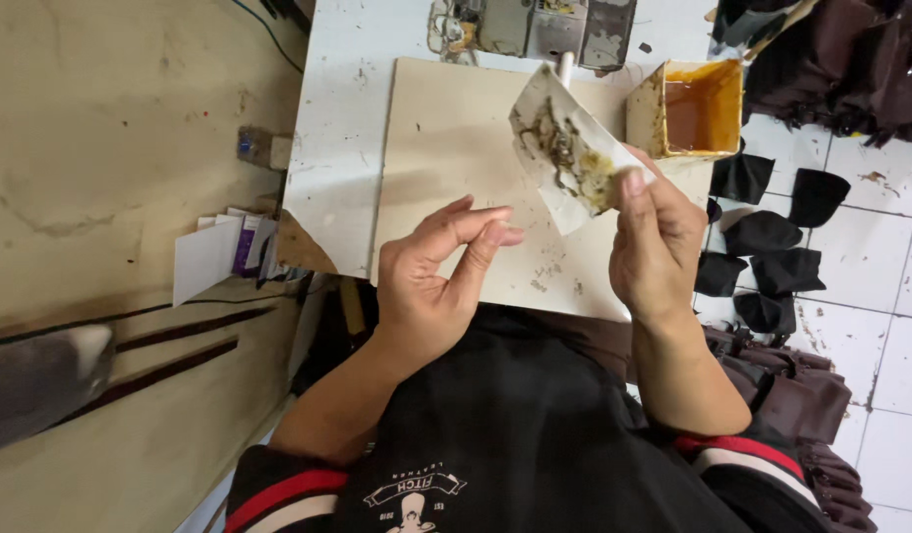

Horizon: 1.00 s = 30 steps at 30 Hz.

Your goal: The person applies adhesive to the edges of a black leather piece using a small white stick applicator and then wipes their hands on a cloth before moving finished leather bags.

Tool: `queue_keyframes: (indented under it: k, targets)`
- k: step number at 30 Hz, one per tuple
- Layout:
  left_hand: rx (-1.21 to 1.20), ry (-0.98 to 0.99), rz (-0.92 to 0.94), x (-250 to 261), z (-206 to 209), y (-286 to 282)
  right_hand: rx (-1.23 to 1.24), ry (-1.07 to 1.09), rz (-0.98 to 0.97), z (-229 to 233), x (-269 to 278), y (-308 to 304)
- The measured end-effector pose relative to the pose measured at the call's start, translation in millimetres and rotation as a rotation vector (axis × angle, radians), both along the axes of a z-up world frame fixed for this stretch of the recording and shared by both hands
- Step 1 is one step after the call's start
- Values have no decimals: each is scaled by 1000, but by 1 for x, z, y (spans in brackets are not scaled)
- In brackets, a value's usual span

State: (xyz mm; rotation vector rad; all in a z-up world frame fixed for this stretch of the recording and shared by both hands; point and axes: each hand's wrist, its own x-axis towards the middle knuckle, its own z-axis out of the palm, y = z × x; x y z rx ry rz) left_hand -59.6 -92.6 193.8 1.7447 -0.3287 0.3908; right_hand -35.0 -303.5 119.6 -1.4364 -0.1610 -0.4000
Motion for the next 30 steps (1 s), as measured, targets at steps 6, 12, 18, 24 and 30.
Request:
queue_keyframes:
  k: [6, 12, 18, 24, 30]
  targets:
    - [-171, 183, -141, -1, 7, 3, -4, -32, -55, -4, -16, 3]
    - [-197, 235, -148, -1, 4, 3, -171, -117, -54, 31, -26, 22]
    - [341, -330, 203, 7, -25, -10, -590, -266, -16, 66, -39, 52]
    - [436, -499, 142, -3, -30, -26, -444, -112, 82, 57, -12, 52]
    - [-167, 26, -151, 1, -13, -4, 49, 112, -56, -5, -2, 10]
